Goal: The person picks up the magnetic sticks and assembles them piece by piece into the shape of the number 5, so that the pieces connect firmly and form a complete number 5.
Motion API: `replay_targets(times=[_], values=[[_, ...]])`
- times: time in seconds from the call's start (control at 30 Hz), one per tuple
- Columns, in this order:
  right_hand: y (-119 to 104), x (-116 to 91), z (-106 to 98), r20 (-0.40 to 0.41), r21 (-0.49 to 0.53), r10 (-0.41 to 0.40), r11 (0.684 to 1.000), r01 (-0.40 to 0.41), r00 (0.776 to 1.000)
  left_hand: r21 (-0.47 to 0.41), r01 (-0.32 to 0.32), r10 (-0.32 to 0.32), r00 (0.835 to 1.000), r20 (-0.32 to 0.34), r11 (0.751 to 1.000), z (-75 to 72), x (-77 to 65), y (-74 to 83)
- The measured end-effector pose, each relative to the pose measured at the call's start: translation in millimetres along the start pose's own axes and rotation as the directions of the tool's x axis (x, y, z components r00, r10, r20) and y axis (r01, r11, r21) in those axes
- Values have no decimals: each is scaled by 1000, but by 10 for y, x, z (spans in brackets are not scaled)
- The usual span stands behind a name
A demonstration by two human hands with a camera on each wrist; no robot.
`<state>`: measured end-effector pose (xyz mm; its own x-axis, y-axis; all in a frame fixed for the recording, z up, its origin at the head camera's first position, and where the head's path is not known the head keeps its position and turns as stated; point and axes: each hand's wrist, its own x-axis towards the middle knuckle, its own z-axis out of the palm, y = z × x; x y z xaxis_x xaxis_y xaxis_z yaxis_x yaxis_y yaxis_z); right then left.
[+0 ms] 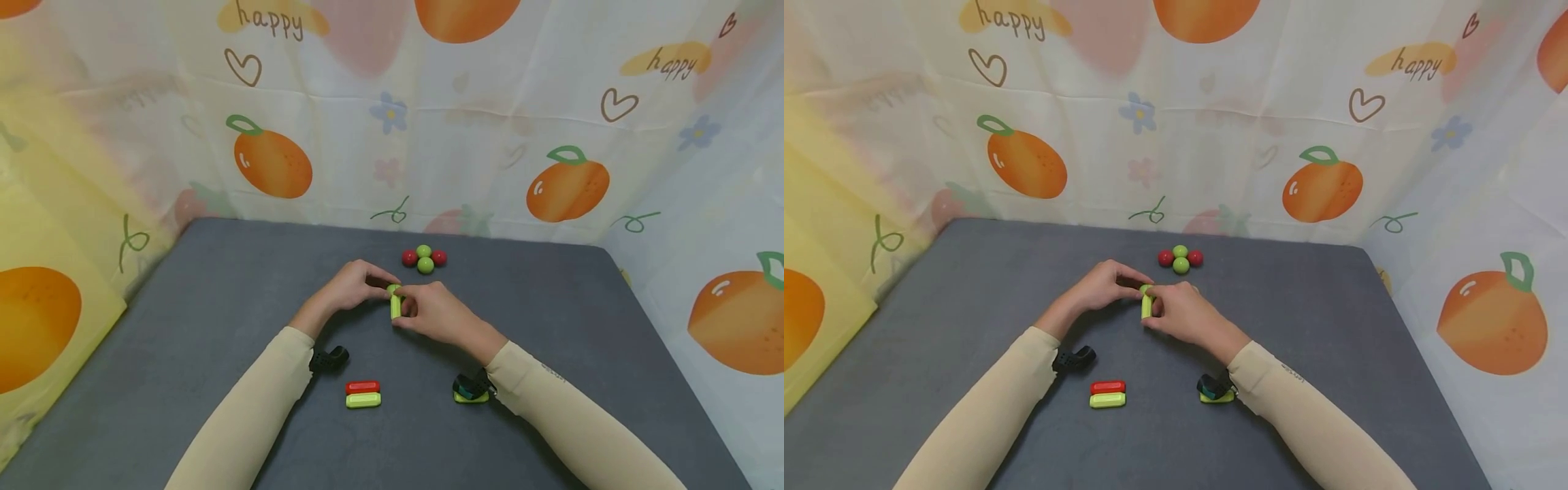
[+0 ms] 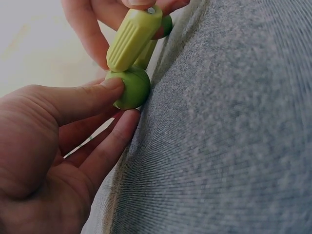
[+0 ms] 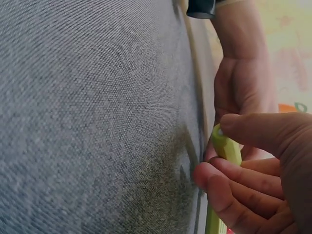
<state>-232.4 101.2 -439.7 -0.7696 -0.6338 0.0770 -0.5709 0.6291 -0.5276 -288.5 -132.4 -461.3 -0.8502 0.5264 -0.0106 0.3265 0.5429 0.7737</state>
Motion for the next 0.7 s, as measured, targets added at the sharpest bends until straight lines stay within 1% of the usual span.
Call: replay_targets(times=[0.3,0.47,0.7], values=[[5,-1,22,2,-10,18,1000,-18,1000,-6,3,-3,1000,0,1000,1,9,-1],[6,-8,25,-13,-5,17,1000,-17,1000,-5,-1,1,1000,-1,1000,-1,13,-1],[-1,-22,24,-13,-18,11,1000,-11,1000,-16,-8,8,1000,0,1000,10,24,-23]])
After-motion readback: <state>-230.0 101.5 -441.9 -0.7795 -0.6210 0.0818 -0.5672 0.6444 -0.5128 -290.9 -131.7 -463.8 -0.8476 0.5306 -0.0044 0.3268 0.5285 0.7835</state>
